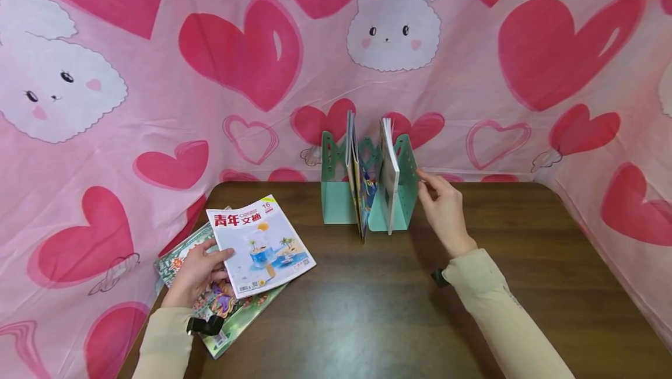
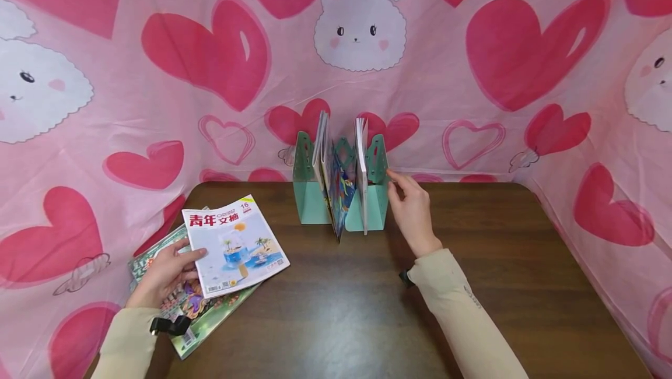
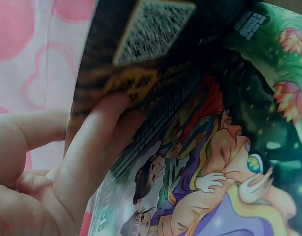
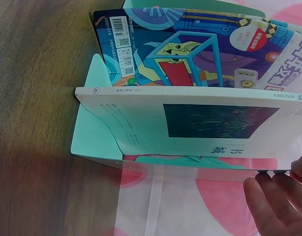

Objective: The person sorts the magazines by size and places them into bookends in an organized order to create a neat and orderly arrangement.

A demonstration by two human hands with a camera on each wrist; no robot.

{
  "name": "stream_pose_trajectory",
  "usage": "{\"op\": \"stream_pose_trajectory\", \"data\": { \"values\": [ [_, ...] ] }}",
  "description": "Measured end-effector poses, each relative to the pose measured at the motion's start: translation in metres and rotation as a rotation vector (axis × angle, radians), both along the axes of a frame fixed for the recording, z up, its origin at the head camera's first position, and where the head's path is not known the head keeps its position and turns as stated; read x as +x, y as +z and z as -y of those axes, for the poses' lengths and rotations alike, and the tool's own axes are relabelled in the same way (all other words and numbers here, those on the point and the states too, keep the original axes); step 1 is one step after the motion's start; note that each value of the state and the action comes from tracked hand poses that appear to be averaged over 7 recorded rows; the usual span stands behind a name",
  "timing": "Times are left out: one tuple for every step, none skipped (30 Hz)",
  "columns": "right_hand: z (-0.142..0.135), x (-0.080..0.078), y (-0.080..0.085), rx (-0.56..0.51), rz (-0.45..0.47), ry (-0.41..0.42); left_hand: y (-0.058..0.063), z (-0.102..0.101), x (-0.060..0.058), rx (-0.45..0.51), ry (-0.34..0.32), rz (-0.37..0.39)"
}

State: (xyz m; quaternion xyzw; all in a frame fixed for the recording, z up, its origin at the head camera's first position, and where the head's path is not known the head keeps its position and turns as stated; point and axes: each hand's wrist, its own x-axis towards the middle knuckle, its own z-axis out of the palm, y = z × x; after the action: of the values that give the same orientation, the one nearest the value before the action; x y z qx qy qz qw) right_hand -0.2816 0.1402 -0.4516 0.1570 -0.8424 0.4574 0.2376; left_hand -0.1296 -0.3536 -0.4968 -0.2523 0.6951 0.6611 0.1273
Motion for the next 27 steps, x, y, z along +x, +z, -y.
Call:
{"op": "stream_pose_trajectory", "data": {
  "values": [
    [0.0,0.0,0.0,0.0,0.002,0.001,0.0,0.0,0.0,0.008,0.005,-0.004],
    [0.0,0.0,0.0,0.0,0.003,0.002,0.001,-0.001,0.0,0.012,0.008,-0.009],
    [0.0,0.0,0.0,0.0,0.003,0.003,0.001,-0.002,0.001,0.018,0.012,-0.018],
    [0.0,0.0,0.0,0.001,0.003,0.003,0.001,-0.003,0.001,0.026,0.013,-0.029],
    [0.0,0.0,0.0,0.002,0.001,0.002,0.002,-0.003,0.001,0.027,0.018,-0.034],
    [0.0,0.0,0.0,0.003,0.0,0.0,0.003,-0.004,0.001,0.032,0.02,-0.046],
    [0.0,0.0,0.0,0.003,-0.001,-0.001,0.003,-0.005,0.001,0.037,0.024,-0.055],
    [0.0,-0.001,0.0,0.003,-0.004,-0.001,0.004,-0.006,0.001,0.04,0.028,-0.063],
    [0.0,-0.001,0.0,0.003,-0.005,-0.003,0.006,-0.007,0.001,0.04,0.03,-0.071],
    [0.0,0.0,0.0,0.002,-0.006,-0.003,0.007,-0.008,0.001,0.035,0.034,-0.078],
    [0.0,0.0,0.0,0.001,-0.006,-0.004,0.009,-0.01,0.001,0.02,0.037,-0.085],
    [0.001,0.0,0.0,-0.001,-0.005,-0.005,0.011,-0.012,0.001,0.001,0.04,-0.096],
    [0.001,0.0,0.0,-0.002,-0.004,-0.006,0.014,-0.015,0.001,-0.022,0.043,-0.105],
    [0.001,0.0,0.0,-0.004,-0.003,-0.006,0.016,-0.017,0.001,-0.053,0.045,-0.116],
    [0.001,0.0,0.001,-0.005,0.0,-0.006,0.02,-0.02,0.001,-0.085,0.05,-0.131],
    [0.001,0.0,0.001,-0.007,0.004,-0.005,0.023,-0.024,0.002,-0.115,0.058,-0.148],
    [0.001,0.0,0.001,-0.008,0.008,-0.004,0.026,-0.027,0.002,-0.145,0.062,-0.167],
    [0.001,0.001,0.001,-0.008,0.012,-0.003,0.028,-0.031,0.002,-0.167,0.069,-0.189],
    [0.001,0.001,0.001,-0.008,0.015,-0.003,0.031,-0.034,0.002,-0.183,0.075,-0.213],
    [0.001,0.001,0.001,-0.008,0.018,-0.002,0.034,-0.038,0.003,-0.194,0.084,-0.238],
    [0.001,0.001,0.001,-0.008,0.019,-0.001,0.036,-0.042,0.003,-0.197,0.096,-0.262],
    [0.001,0.001,0.0,-0.008,0.02,-0.001,0.038,-0.046,0.004,-0.206,0.107,-0.286],
    [0.001,0.0,0.0,-0.007,0.018,0.0,0.04,-0.05,0.004,-0.215,0.117,-0.308],
    [0.001,0.0,0.0,-0.008,0.018,0.001,0.042,-0.054,0.004,-0.223,0.129,-0.335],
    [0.001,0.0,0.0,-0.008,0.015,0.001,0.044,-0.057,0.005,-0.235,0.14,-0.359],
    [0.001,0.0,0.0,-0.008,0.013,0.002,0.046,-0.061,0.005,-0.245,0.152,-0.382],
    [0.001,0.0,0.0,-0.008,0.01,0.001,0.048,-0.064,0.005,-0.257,0.167,-0.407]
  ]
}}
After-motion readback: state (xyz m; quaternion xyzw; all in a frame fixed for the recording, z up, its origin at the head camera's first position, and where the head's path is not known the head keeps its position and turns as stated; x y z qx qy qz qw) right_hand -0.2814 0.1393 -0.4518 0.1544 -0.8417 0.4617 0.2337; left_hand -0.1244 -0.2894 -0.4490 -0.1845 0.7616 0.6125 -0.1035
